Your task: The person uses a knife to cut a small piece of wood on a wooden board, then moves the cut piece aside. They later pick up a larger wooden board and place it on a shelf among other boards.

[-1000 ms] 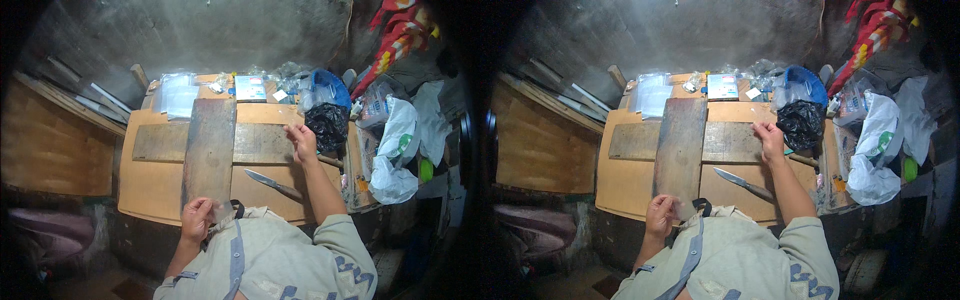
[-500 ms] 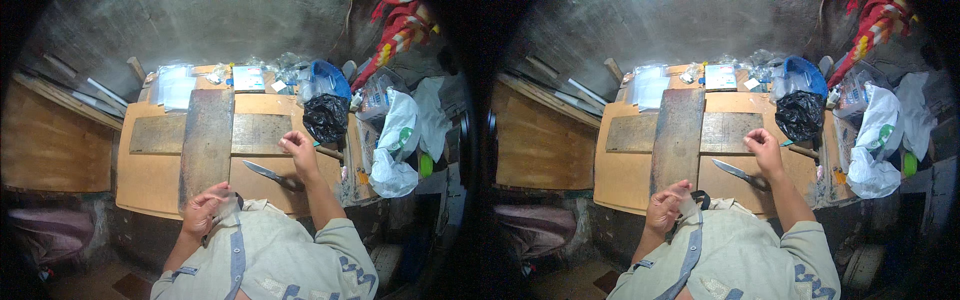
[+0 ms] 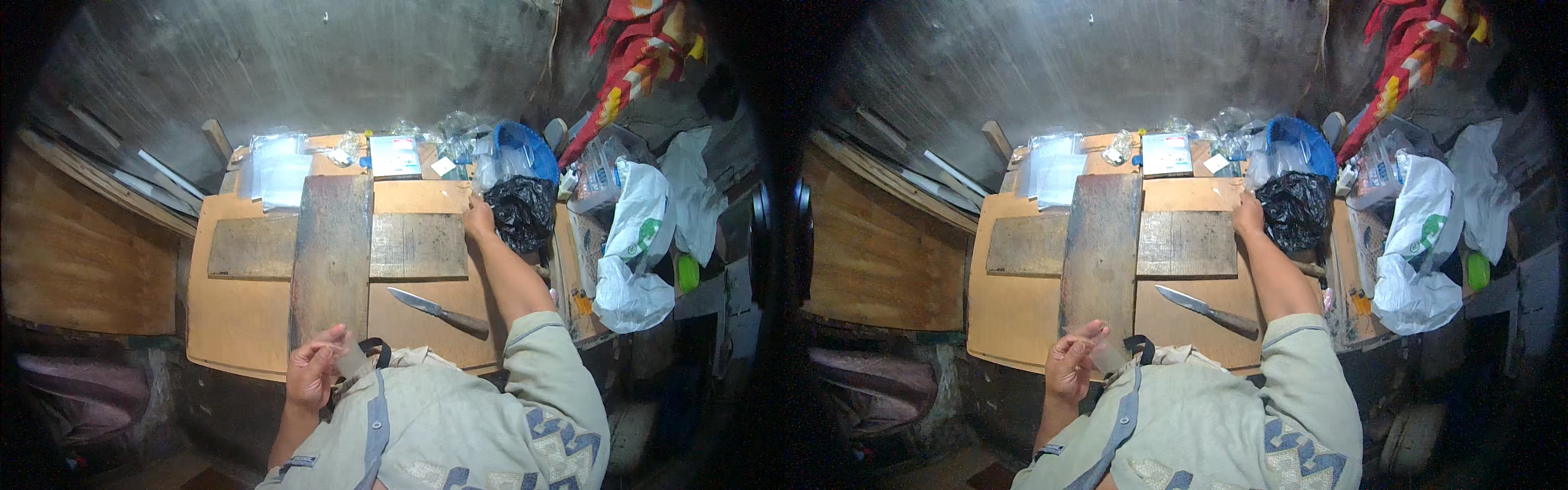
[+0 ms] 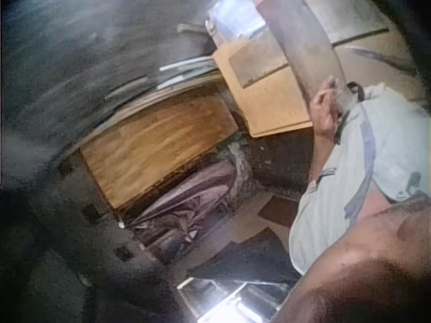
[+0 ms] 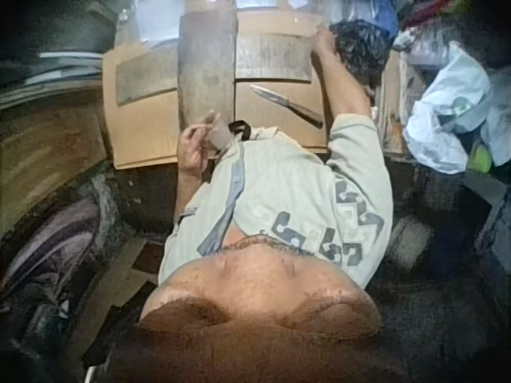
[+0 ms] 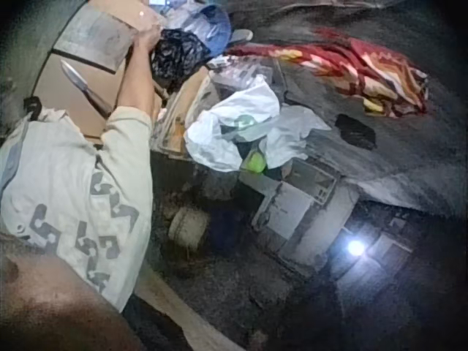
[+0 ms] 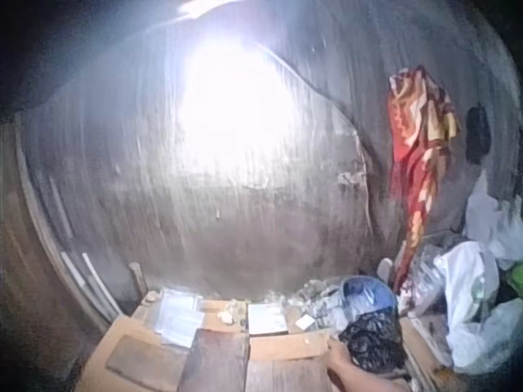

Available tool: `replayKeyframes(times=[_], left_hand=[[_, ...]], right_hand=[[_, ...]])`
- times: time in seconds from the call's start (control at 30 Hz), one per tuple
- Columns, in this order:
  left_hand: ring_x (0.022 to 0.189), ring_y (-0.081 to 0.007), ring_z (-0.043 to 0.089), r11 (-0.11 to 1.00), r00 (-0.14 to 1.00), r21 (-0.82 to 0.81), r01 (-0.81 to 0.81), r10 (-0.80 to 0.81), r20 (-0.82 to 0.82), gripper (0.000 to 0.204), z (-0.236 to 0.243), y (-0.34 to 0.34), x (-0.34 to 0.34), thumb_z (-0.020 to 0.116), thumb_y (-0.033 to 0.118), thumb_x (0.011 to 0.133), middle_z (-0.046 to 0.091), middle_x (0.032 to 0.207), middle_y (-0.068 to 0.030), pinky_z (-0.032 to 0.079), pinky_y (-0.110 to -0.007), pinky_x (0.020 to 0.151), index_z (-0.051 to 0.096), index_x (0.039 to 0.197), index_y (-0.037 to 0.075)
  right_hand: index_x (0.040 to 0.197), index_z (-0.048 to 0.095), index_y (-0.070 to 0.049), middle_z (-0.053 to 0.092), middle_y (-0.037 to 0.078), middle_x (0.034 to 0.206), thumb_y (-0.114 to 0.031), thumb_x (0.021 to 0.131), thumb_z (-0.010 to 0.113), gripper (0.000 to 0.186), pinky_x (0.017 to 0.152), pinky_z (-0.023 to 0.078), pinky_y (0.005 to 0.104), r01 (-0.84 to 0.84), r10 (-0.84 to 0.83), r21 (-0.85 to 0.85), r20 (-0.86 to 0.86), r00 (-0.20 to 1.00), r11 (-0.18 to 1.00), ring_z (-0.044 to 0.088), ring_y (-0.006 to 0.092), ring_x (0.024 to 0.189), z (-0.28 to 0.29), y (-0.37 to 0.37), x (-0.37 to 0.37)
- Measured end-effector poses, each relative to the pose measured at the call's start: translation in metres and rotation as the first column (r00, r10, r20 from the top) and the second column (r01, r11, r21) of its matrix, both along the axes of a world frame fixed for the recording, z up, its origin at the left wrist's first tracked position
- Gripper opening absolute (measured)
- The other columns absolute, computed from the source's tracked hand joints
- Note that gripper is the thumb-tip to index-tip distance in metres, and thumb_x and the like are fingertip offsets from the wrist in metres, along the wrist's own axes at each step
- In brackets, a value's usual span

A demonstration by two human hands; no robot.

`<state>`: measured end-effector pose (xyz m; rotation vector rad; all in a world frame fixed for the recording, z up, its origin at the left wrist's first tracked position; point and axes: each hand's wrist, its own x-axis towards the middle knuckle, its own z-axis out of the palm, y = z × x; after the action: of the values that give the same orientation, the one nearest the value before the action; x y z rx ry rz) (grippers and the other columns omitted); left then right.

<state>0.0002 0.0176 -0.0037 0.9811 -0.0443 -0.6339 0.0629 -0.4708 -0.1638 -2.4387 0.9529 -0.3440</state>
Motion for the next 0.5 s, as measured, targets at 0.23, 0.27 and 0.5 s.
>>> replayKeyframes(times=[0.23,0.27,0.5], left_hand=[[0.121,-0.0321,0.062,0.998,0.996,0.026,-0.053,0.055,-0.064,0.016,-0.007,0.008,-0.003,0.063,0.009,0.099,0.062,0.133,-0.0218,0.054,-0.041,0.099,0.07,0.1,-0.005],[0.12,-0.0319,0.063,0.998,0.997,0.031,-0.057,0.058,-0.042,0.016,-0.006,0.006,-0.004,0.063,0.01,0.099,0.063,0.131,-0.0215,0.054,-0.04,0.099,0.07,0.1,-0.005],[0.123,-0.0358,0.062,0.996,0.997,0.09,-0.017,0.024,-0.067,0.014,-0.003,0.0,-0.003,0.065,0.013,0.097,0.064,0.13,-0.0223,0.056,-0.046,0.097,0.069,0.097,-0.001]], right_hand=[[0.096,0.075,-0.009,0.068,0.02,0.111,-0.026,0.082,0.074,0.022,0.092,0.05,0.0467,0.109,-0.105,-0.124,0.042,0.994,0.986,0.064,0.0386,0.107,-0.032,-0.007,0.003],[0.096,0.076,-0.01,0.069,0.019,0.111,-0.026,0.082,0.073,0.022,0.092,0.05,0.0465,0.131,-0.129,-0.089,0.028,0.991,0.987,0.064,0.038,0.108,-0.031,-0.006,0.002],[0.1,0.077,-0.01,0.071,0.019,0.104,-0.022,0.084,0.07,0.021,0.088,0.053,0.0468,0.191,-0.191,0.005,0.038,0.981,0.982,0.068,0.038,0.101,-0.013,-0.003,-0.001]])
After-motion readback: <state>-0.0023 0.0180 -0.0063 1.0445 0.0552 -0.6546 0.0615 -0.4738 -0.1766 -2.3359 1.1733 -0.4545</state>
